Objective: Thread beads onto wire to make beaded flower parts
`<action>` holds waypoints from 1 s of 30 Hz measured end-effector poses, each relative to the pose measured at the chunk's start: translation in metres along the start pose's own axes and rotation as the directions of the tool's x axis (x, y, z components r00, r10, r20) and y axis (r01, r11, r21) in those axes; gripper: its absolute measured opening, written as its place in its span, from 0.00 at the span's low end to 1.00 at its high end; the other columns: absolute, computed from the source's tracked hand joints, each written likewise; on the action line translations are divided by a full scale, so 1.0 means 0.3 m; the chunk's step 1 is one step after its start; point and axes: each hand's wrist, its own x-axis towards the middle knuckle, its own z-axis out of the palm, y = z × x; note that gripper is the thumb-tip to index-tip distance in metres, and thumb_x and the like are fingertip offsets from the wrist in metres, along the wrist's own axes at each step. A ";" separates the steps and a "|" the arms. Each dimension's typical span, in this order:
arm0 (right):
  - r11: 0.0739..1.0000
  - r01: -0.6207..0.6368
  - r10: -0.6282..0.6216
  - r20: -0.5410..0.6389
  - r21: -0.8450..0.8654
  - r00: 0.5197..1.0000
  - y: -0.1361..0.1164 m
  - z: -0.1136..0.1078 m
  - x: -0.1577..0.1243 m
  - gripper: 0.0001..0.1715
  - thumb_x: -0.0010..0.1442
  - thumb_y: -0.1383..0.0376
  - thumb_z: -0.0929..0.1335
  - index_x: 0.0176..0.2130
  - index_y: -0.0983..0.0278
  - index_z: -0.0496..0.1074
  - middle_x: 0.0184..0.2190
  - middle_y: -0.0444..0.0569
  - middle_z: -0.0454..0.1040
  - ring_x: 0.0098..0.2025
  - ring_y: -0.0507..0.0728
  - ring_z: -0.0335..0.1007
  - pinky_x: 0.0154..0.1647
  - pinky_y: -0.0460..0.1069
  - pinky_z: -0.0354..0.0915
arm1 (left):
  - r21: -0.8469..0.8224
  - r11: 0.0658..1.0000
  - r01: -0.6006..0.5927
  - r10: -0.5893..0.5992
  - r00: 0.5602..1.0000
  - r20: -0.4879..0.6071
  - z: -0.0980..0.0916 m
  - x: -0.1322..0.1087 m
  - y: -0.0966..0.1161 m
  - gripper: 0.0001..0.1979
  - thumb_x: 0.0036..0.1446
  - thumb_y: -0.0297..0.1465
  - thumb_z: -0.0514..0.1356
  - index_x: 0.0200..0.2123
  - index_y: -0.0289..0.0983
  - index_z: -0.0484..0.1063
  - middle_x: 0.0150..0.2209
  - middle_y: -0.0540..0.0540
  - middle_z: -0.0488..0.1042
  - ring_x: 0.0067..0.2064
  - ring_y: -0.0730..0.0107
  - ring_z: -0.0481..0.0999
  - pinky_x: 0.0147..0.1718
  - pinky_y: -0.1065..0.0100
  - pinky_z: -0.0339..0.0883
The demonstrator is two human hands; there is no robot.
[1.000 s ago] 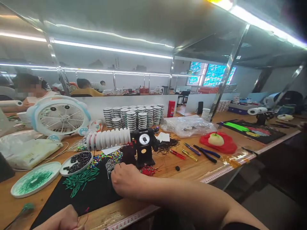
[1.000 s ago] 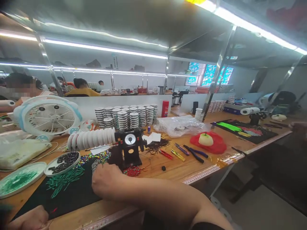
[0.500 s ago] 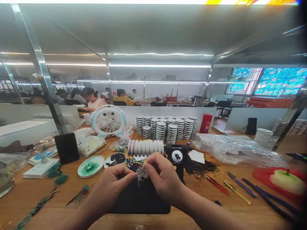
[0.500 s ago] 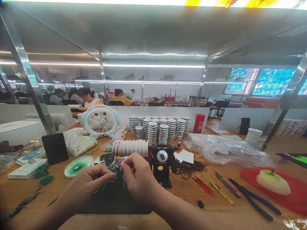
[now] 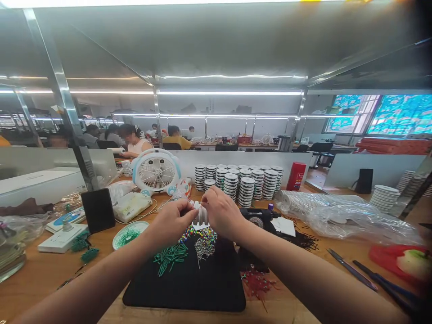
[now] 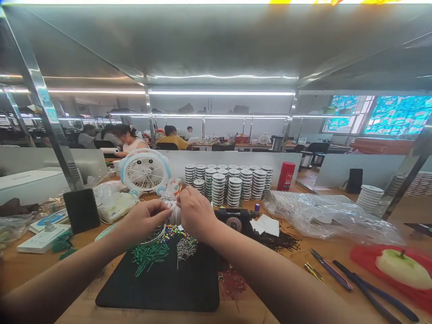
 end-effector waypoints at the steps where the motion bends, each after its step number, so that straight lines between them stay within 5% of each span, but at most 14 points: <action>1: 1.000 -0.027 0.026 0.034 0.016 0.999 0.007 0.001 0.020 0.03 0.58 0.70 0.60 0.34 0.67 0.63 0.34 0.50 0.65 0.35 0.54 0.61 0.34 0.48 0.58 | 0.045 0.999 -0.006 0.007 1.000 -0.019 -0.007 0.020 0.000 0.13 0.53 0.39 0.53 0.23 0.36 0.66 0.20 0.52 0.65 0.24 0.72 0.61 0.23 0.70 0.52; 15: 0.992 -0.067 0.074 0.066 -0.109 0.995 0.021 0.045 0.056 0.04 0.59 0.67 0.59 0.36 0.65 0.62 0.35 0.50 0.66 0.35 0.55 0.64 0.31 0.48 0.58 | 0.119 0.992 0.053 -0.045 0.997 -0.066 -0.011 0.088 -0.054 0.13 0.51 0.39 0.54 0.23 0.36 0.69 0.19 0.51 0.68 0.23 0.71 0.64 0.21 0.70 0.53; 22: 0.993 -0.057 0.067 0.097 -0.102 0.993 0.014 0.038 0.056 0.06 0.60 0.68 0.59 0.37 0.66 0.63 0.36 0.50 0.66 0.36 0.55 0.64 0.33 0.48 0.59 | 0.423 0.906 0.003 0.021 0.998 -0.052 0.005 0.012 -0.016 0.19 0.54 0.42 0.51 0.21 0.38 0.72 0.22 0.47 0.72 0.27 0.64 0.68 0.24 0.68 0.51; 30: 0.992 -0.087 0.096 0.101 -0.091 0.990 0.015 0.046 0.055 0.08 0.61 0.68 0.58 0.38 0.65 0.64 0.37 0.50 0.65 0.37 0.55 0.63 0.33 0.48 0.58 | 0.571 0.820 0.045 -0.086 0.995 0.045 0.099 -0.046 -0.071 0.17 0.56 0.39 0.49 0.33 0.42 0.77 0.33 0.41 0.77 0.37 0.54 0.74 0.29 0.65 0.54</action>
